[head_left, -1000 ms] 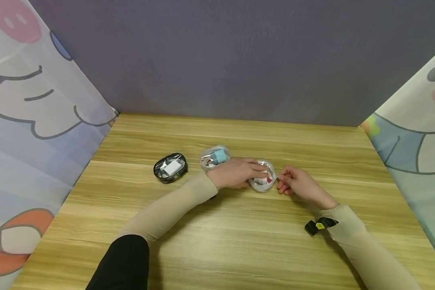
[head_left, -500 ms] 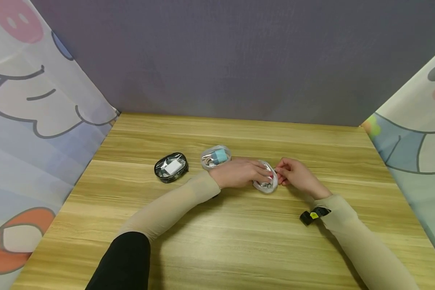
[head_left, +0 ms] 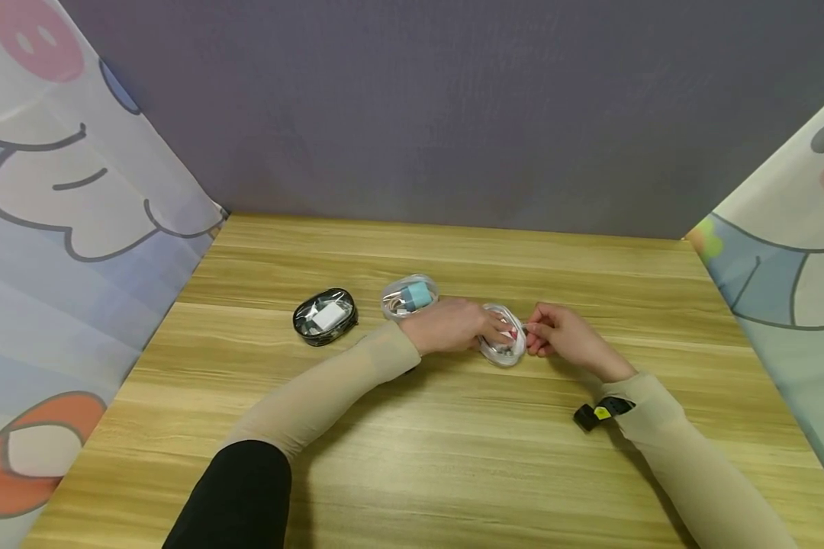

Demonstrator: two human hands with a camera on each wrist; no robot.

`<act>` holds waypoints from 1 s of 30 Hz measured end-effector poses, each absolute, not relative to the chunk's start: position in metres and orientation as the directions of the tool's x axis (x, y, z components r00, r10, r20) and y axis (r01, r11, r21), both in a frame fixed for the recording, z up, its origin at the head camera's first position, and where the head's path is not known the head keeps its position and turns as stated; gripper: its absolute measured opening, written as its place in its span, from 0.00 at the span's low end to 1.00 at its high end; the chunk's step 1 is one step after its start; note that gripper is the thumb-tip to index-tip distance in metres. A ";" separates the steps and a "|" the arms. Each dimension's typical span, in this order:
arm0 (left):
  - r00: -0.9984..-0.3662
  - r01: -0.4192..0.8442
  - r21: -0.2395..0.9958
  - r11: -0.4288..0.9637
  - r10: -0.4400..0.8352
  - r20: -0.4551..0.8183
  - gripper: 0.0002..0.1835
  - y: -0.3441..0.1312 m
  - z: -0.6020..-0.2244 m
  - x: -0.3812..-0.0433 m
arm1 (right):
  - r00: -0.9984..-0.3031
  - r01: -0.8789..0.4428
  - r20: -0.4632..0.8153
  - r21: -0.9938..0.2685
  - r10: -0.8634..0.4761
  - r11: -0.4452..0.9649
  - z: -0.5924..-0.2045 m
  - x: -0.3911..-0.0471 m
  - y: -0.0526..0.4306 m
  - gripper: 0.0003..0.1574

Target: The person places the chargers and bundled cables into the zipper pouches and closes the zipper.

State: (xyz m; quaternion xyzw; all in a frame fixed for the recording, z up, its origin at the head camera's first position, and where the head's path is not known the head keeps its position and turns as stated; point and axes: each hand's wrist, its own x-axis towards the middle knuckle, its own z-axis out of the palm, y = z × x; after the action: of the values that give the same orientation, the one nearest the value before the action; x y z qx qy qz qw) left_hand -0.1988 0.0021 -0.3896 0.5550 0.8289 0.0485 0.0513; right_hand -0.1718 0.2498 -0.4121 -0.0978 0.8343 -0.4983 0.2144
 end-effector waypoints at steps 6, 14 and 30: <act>-0.395 0.906 0.156 0.394 0.918 -0.026 0.26 0.001 -0.390 -0.198 | -0.883 0.056 -0.272 -0.870 -0.383 0.489 -0.413 -0.169 0.253 0.07; -0.390 0.906 0.174 0.385 0.921 -0.008 0.27 -0.001 -0.391 -0.198 | -0.871 0.039 -0.267 -0.875 -0.412 0.483 -0.412 -0.164 0.256 0.07; -0.442 0.885 0.169 0.433 0.897 0.017 0.21 0.000 -0.391 -0.196 | -0.839 0.068 -0.295 -0.891 -0.458 0.449 -0.413 -0.164 0.259 0.06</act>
State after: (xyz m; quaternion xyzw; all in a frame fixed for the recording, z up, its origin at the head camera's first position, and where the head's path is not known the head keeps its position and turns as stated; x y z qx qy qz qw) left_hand -0.1959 0.0001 -0.3907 0.5269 0.8456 0.0762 0.0376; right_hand -0.1636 0.2591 -0.4131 -0.1199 0.8114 -0.5109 0.2573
